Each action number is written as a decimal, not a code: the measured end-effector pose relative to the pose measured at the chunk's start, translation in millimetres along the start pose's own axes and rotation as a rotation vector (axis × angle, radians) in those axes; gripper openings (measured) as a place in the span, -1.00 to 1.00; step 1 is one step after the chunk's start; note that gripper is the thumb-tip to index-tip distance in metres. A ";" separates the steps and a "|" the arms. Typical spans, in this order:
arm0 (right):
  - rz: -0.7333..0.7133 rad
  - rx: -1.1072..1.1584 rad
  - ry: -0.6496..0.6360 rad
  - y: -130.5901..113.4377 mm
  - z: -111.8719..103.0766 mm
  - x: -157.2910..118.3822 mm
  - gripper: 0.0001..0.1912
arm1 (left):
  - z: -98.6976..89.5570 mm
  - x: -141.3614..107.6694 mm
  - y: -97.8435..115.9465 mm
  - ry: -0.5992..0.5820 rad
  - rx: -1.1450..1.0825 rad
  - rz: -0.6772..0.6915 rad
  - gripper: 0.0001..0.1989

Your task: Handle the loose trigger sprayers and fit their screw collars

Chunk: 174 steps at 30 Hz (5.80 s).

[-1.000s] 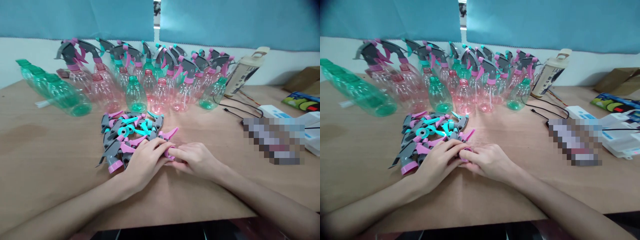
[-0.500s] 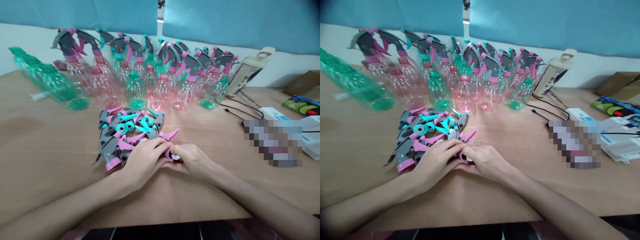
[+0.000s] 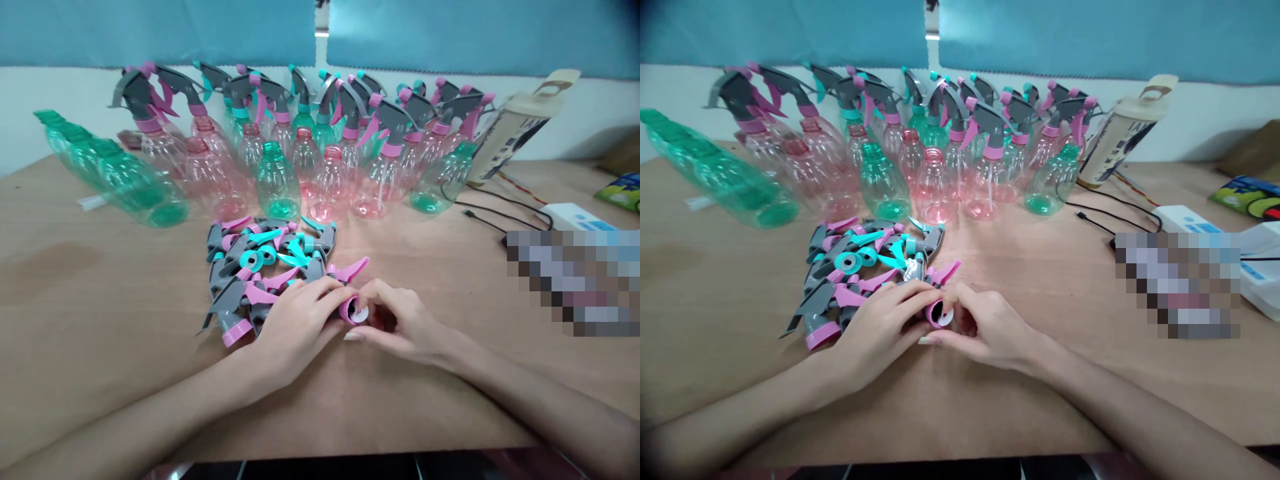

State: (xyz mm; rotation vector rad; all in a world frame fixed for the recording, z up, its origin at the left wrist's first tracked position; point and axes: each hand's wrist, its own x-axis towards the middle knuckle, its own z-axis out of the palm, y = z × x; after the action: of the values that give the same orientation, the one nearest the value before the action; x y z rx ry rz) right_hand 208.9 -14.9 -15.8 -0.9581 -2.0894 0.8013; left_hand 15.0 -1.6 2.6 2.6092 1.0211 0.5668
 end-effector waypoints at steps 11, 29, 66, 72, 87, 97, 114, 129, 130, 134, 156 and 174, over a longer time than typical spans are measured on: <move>0.187 0.163 0.075 -2.0 -1.4 -2.9 -0.84 | 0.0 -0.7 0.7 0.013 -0.007 -0.003 -0.78; 0.225 0.092 -0.027 0.1 -9.5 -0.9 -0.70 | -1.4 -1.5 1.3 -0.003 0.026 -0.001 -0.76; 0.312 0.234 0.059 3.6 -5.5 -1.4 -0.80 | 1.6 -2.7 1.0 0.056 0.005 0.042 -0.79; 0.338 0.274 0.064 3.2 -4.2 -1.7 -0.79 | 3.1 -3.9 3.1 0.120 0.004 0.092 -0.78; 0.376 0.372 -0.045 3.3 -4.7 0.1 -0.78 | 0.1 -5.9 5.1 0.181 -0.038 0.168 -0.75; 0.369 0.373 -0.092 4.7 -6.5 0.4 -0.77 | -1.2 -6.0 5.4 0.172 -0.060 0.160 -0.78; 0.363 0.427 -0.095 -3.2 -5.0 3.5 -0.76 | -1.6 -6.7 6.1 0.245 -0.098 0.184 -0.84; 0.238 0.259 -0.110 -9.4 -10.5 -1.8 -0.78 | -0.7 -8.9 7.2 0.247 -0.142 0.168 -0.79; 0.239 0.260 -0.107 -9.7 -11.6 -2.3 -0.79 | -1.4 -8.8 7.0 0.249 -0.139 0.170 -0.78; 0.216 0.217 0.021 -12.4 -17.4 -4.9 -0.84 | -3.8 -7.2 5.0 0.256 -0.123 0.168 -0.75; -0.047 -0.275 0.071 -15.0 -9.2 -8.4 -0.87 | 3.6 -8.3 -1.9 0.224 -0.053 0.158 -0.76; 0.034 -0.249 0.022 -13.9 -10.7 -8.3 -0.91 | 2.6 -6.1 1.5 0.184 -0.031 0.175 -0.84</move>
State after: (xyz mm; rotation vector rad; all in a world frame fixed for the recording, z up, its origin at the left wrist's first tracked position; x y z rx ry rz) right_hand 216.1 -26.5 -2.0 -1.1304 -2.1940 0.5524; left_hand 12.9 -7.2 -0.7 2.6744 0.8309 0.8711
